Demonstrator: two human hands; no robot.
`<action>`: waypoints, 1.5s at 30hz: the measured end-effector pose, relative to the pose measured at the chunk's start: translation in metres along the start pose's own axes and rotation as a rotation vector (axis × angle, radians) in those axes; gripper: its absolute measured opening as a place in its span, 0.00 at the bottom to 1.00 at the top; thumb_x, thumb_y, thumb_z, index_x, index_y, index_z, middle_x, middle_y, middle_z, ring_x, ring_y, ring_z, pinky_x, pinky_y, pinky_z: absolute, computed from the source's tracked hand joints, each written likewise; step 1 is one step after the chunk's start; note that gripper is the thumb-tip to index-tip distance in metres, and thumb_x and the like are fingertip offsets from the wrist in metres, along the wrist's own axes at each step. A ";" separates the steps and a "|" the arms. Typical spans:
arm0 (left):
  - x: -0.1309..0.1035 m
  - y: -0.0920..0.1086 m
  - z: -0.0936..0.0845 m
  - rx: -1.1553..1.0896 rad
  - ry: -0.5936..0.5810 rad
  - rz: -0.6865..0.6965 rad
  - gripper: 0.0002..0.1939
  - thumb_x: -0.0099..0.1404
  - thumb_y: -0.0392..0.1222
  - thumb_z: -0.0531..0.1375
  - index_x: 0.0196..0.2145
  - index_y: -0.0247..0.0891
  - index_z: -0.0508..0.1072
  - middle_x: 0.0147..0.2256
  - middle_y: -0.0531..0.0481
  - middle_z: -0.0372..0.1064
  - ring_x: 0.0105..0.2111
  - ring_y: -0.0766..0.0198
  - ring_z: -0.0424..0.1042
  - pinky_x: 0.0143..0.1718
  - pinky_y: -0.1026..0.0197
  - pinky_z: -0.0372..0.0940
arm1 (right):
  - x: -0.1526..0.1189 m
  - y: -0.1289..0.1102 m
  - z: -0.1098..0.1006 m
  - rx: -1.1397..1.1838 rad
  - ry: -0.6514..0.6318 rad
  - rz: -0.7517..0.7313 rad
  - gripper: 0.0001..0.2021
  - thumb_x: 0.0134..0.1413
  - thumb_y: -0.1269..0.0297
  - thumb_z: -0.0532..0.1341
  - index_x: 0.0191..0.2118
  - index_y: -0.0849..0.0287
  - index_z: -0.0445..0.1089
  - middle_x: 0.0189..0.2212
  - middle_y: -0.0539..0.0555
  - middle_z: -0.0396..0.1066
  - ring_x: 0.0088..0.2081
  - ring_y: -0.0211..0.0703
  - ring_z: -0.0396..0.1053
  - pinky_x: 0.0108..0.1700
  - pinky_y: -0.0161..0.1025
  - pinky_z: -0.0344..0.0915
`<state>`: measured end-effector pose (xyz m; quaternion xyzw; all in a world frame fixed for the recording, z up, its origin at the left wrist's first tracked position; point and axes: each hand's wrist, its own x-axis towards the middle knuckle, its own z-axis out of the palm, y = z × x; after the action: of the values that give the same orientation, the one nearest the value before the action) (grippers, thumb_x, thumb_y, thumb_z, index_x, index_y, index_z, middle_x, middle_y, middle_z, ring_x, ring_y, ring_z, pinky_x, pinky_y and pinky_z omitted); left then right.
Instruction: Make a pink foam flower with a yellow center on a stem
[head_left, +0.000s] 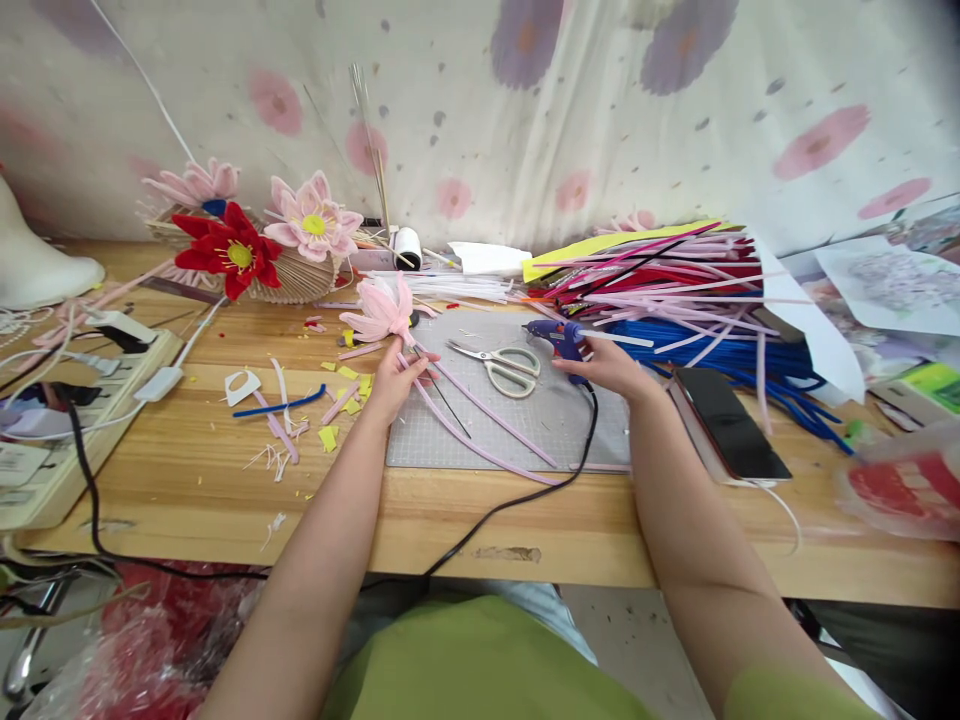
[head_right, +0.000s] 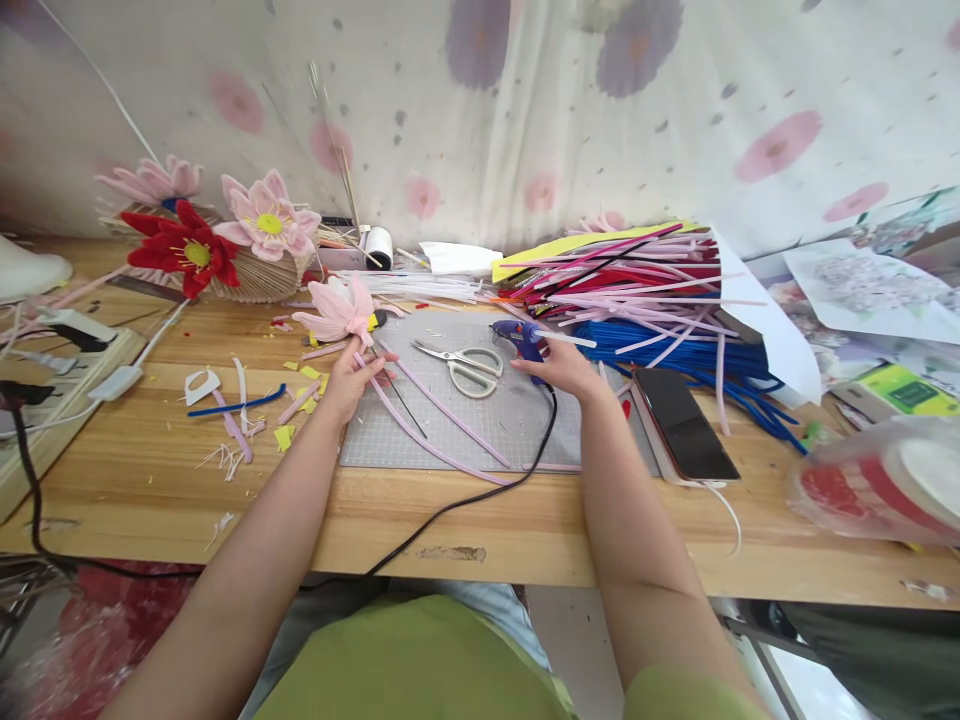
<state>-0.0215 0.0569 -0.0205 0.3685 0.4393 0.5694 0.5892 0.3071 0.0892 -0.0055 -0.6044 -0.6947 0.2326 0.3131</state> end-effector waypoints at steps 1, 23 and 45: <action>-0.001 0.000 0.001 0.008 -0.006 -0.007 0.34 0.50 0.32 0.64 0.55 0.40 0.61 0.31 0.49 0.74 0.22 0.66 0.72 0.24 0.66 0.65 | 0.003 -0.001 0.009 0.000 0.023 0.012 0.19 0.32 0.50 0.68 0.28 0.59 0.70 0.22 0.52 0.68 0.22 0.38 0.62 0.23 0.36 0.59; 0.001 -0.002 -0.006 0.141 -0.160 -0.038 0.36 0.46 0.35 0.66 0.53 0.41 0.60 0.33 0.51 0.70 0.25 0.65 0.73 0.26 0.65 0.66 | 0.013 -0.083 0.093 0.456 -0.341 0.002 0.22 0.43 0.43 0.61 0.23 0.60 0.65 0.15 0.47 0.61 0.18 0.31 0.56 0.22 0.32 0.54; -0.005 0.005 0.002 0.189 -0.036 -0.070 0.44 0.46 0.37 0.68 0.60 0.44 0.55 0.21 0.60 0.63 0.24 0.65 0.73 0.16 0.72 0.60 | 0.018 -0.074 0.087 0.568 -0.274 0.061 0.22 0.37 0.43 0.64 0.25 0.60 0.65 0.19 0.50 0.67 0.18 0.31 0.56 0.22 0.34 0.55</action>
<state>-0.0206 0.0520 -0.0148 0.4172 0.4928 0.4977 0.5791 0.1919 0.0992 -0.0109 -0.4766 -0.6190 0.5058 0.3658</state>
